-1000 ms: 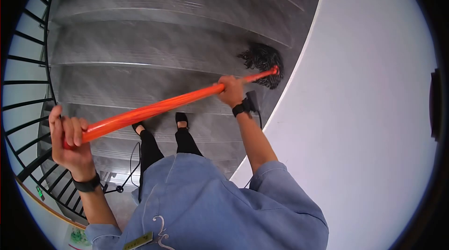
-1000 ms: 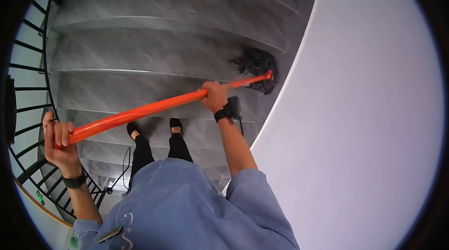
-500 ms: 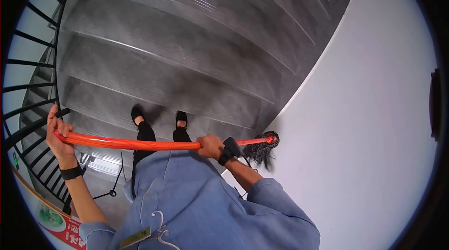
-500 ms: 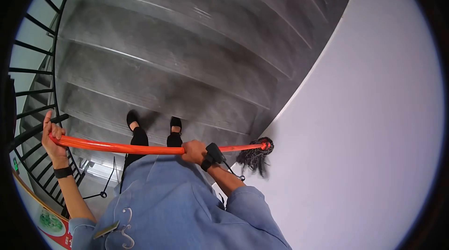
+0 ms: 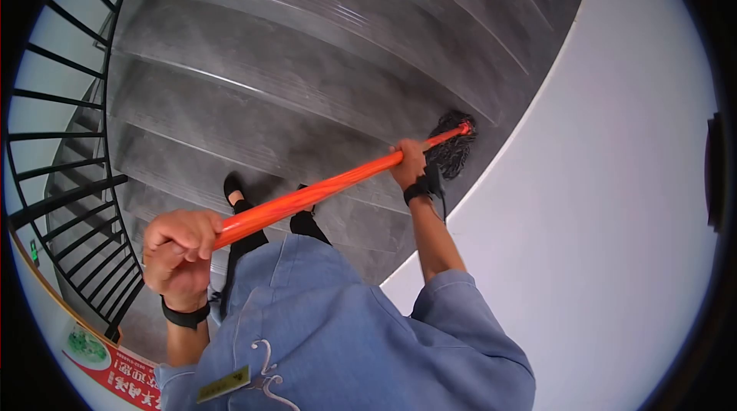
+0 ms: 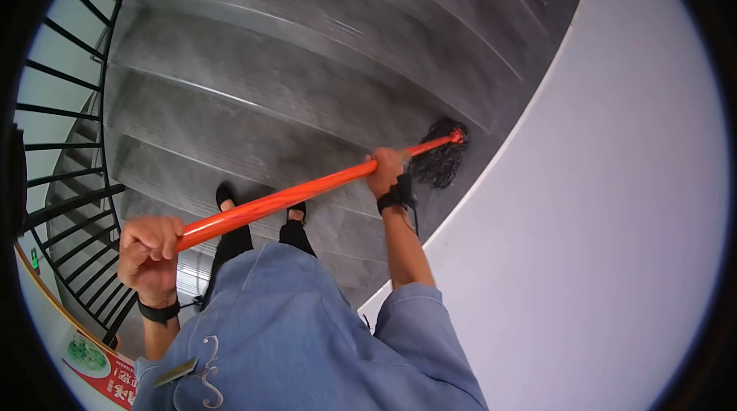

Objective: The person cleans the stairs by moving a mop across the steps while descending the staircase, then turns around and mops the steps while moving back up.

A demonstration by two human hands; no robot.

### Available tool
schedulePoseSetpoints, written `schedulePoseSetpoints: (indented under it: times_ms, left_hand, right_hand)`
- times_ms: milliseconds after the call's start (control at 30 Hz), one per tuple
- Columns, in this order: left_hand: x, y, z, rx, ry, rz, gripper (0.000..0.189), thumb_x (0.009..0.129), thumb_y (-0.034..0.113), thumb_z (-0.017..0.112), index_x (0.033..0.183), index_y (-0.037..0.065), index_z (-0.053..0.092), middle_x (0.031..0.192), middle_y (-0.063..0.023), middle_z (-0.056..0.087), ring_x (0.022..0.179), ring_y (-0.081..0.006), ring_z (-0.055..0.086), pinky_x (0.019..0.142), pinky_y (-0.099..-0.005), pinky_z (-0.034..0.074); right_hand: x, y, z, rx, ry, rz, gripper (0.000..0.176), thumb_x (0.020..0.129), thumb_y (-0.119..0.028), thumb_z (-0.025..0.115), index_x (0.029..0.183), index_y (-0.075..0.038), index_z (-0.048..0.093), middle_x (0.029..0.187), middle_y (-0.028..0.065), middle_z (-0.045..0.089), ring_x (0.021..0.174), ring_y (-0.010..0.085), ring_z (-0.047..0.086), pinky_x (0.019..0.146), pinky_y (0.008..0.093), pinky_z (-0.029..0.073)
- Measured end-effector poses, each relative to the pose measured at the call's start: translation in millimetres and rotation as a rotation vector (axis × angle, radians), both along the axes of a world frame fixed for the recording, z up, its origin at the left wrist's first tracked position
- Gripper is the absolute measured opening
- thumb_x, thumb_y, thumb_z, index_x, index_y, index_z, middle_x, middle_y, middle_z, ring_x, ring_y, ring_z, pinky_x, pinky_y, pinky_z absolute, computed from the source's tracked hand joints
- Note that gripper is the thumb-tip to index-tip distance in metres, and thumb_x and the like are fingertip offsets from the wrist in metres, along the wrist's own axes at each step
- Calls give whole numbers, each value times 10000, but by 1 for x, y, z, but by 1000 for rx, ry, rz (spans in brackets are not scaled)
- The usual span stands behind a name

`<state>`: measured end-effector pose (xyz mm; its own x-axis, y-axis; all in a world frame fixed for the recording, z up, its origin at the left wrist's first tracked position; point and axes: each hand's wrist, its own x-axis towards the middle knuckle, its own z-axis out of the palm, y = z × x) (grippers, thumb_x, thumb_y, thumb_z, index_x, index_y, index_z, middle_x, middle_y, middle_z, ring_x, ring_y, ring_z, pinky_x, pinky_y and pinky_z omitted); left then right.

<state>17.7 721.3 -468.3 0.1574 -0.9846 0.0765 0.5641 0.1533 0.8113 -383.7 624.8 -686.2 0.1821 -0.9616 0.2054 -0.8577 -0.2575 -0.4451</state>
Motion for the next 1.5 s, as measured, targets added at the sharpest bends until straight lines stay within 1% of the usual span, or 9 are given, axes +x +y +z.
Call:
schedulePoseSetpoints:
  times_ms: [233, 300, 500, 667, 933, 1033, 1100, 1167, 1500]
  left_hand:
    - [107, 84, 26, 126, -104, 333, 233, 770, 213, 550, 679, 101, 367, 621, -8, 330, 584, -131, 341, 637, -315, 301]
    - [150, 148, 75, 177, 134, 697, 115, 773, 85, 551, 771, 33, 448, 671, -12, 302, 712, -192, 412, 833, -361, 333]
    - [113, 217, 231, -363, -306, 957, 215, 822, 181, 438, 616, 196, 378, 421, 112, 324, 360, -49, 343, 523, -226, 369]
    - [89, 202, 262, -236, -467, 1117, 212, 782, 169, 450, 590, 239, 392, 418, 124, 375, 361, -33, 394, 527, -225, 375]
    - [132, 143, 148, -88, -1, 509, 90, 832, 140, 482, 750, 113, 456, 543, 38, 367, 493, -53, 375, 578, -245, 352]
    - [56, 82, 62, 125, 168, 327, 64, 862, 90, 495, 878, 32, 472, 617, 1, 364, 561, -100, 359, 669, -265, 371]
    - [-14, 46, 20, 324, -116, 154, 214, 822, 269, 487, 754, 67, 480, 585, -20, 447, 576, -156, 463, 766, -348, 425]
    - [-75, 27, 3, 166, 41, -11, 220, 805, 265, 470, 731, 60, 499, 538, -24, 443, 546, -164, 470, 779, -393, 439]
    - [117, 49, 52, 222, -40, 285, 222, 843, 254, 503, 675, 119, 447, 477, 33, 349, 454, -103, 371, 632, -293, 353]
  right_hand:
    - [108, 12, 2, 57, -205, 237, 261, 564, -122, 748, 663, -91, 508, 715, 114, 559, 733, 330, 546, 633, 436, 398]
    - [172, 35, 41, 106, -268, 282, 258, 547, -130, 735, 686, -123, 517, 730, 65, 568, 736, 294, 542, 638, 398, 427]
    - [286, 79, 124, 99, -533, 512, 318, 584, -121, 721, 811, -104, 499, 808, 71, 534, 798, 280, 534, 604, 403, 430]
    - [282, 60, 147, 168, -688, 623, 316, 601, -86, 705, 817, -77, 473, 792, 101, 528, 791, 313, 530, 609, 420, 430]
    - [155, 49, 94, 126, -454, 352, 214, 703, -171, 693, 737, -74, 506, 734, 101, 552, 745, 302, 537, 627, 428, 430]
    - [55, 31, 53, 103, -241, 213, 184, 720, -163, 682, 708, -83, 516, 730, 105, 562, 741, 308, 537, 649, 421, 425]
    - [-27, 35, 13, 114, -179, 134, 180, 694, -92, 675, 784, -75, 520, 787, 109, 556, 780, 329, 526, 697, 418, 416]
    - [-90, 47, 2, 143, -103, 97, 233, 679, -27, 649, 844, -66, 489, 785, 127, 522, 778, 333, 499, 720, 400, 401]
    - [135, 25, 40, 67, -204, 175, 166, 607, 10, 595, 705, -83, 498, 730, 90, 511, 732, 303, 485, 644, 392, 377]
